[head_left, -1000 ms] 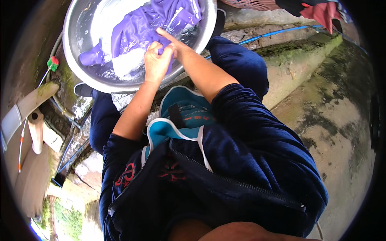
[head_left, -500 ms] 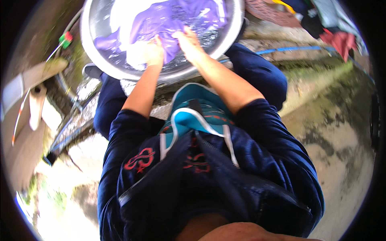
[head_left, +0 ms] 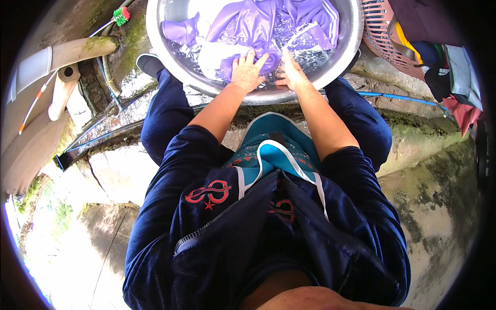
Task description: The person washes a purple garment by hand in a metal basin filled with water. They repeatedly submerge, agitate, and wring the cloth, then lift and squeeze it to remove excess water.
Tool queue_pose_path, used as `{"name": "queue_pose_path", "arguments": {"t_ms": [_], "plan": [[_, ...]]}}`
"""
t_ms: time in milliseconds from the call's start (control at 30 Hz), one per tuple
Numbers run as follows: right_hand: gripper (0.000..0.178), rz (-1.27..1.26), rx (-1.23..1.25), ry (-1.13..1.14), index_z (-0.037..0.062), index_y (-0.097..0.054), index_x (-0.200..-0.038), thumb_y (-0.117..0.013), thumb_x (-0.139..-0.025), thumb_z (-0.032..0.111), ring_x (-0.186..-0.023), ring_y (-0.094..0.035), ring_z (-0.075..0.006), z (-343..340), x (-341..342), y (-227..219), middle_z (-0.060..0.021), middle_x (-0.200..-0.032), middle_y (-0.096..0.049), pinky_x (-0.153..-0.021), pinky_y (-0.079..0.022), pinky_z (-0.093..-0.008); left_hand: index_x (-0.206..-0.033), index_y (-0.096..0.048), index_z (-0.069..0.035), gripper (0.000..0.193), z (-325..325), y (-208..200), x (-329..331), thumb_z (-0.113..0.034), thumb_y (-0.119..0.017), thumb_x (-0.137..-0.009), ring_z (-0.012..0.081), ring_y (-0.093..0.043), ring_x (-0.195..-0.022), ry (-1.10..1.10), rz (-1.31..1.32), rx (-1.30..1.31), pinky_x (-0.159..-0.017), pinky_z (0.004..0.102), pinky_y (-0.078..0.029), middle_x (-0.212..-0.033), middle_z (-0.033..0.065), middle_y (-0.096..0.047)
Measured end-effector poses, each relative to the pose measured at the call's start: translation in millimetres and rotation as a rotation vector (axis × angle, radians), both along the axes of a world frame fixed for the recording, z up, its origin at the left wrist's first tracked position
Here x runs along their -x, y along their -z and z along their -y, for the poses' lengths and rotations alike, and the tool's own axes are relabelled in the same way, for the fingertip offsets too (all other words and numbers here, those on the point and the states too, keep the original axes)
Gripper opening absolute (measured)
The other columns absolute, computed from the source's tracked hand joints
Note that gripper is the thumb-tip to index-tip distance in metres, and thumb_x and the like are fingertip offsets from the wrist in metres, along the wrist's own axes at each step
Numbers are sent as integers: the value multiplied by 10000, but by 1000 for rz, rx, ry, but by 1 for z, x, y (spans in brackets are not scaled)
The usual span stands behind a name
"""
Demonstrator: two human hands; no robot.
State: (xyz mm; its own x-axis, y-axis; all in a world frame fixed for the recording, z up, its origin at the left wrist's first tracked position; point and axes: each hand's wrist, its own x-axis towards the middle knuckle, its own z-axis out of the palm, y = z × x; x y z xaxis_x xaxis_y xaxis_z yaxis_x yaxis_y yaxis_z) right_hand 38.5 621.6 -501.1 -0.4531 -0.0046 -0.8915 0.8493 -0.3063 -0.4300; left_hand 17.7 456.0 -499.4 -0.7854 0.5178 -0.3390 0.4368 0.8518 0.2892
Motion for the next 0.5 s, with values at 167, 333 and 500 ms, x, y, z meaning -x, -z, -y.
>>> {"name": "queue_pose_path", "arguments": {"t_ms": [167,333,500], "plan": [[902,-46,35,24,103,-132,-1510,-446,-886,673,-1315,-328,-465,0,-4,6,-229,-1497,-280,-896,-453,-595,-1356,-479,-182,535,21,40,21,-337,-600,-859,320,-526,-1178,-128,243,112,-973,407,-412,-1320,153,-507],[951,-63,81,17,74,-118,-1508,-484,-867,674,-1332,-289,-476,4,9,-3,-269,-1499,-225,-925,-430,-614,-1145,-634,-27,470,20,8,37,-377,-544,-844,259,-591,-1052,-764,563,-542,-902,348,-431,-1032,176,-663],[854,-130,345,177,26,-390,-1390,-424,-870,703,-1185,-523,-359,10,29,-25,-217,-1314,-502,-905,-485,-565,-812,-709,-50,438,-14,-73,24,-477,-616,-835,287,-654,-746,-197,21,-655,-707,379,-506,-762,132,-668]]}}
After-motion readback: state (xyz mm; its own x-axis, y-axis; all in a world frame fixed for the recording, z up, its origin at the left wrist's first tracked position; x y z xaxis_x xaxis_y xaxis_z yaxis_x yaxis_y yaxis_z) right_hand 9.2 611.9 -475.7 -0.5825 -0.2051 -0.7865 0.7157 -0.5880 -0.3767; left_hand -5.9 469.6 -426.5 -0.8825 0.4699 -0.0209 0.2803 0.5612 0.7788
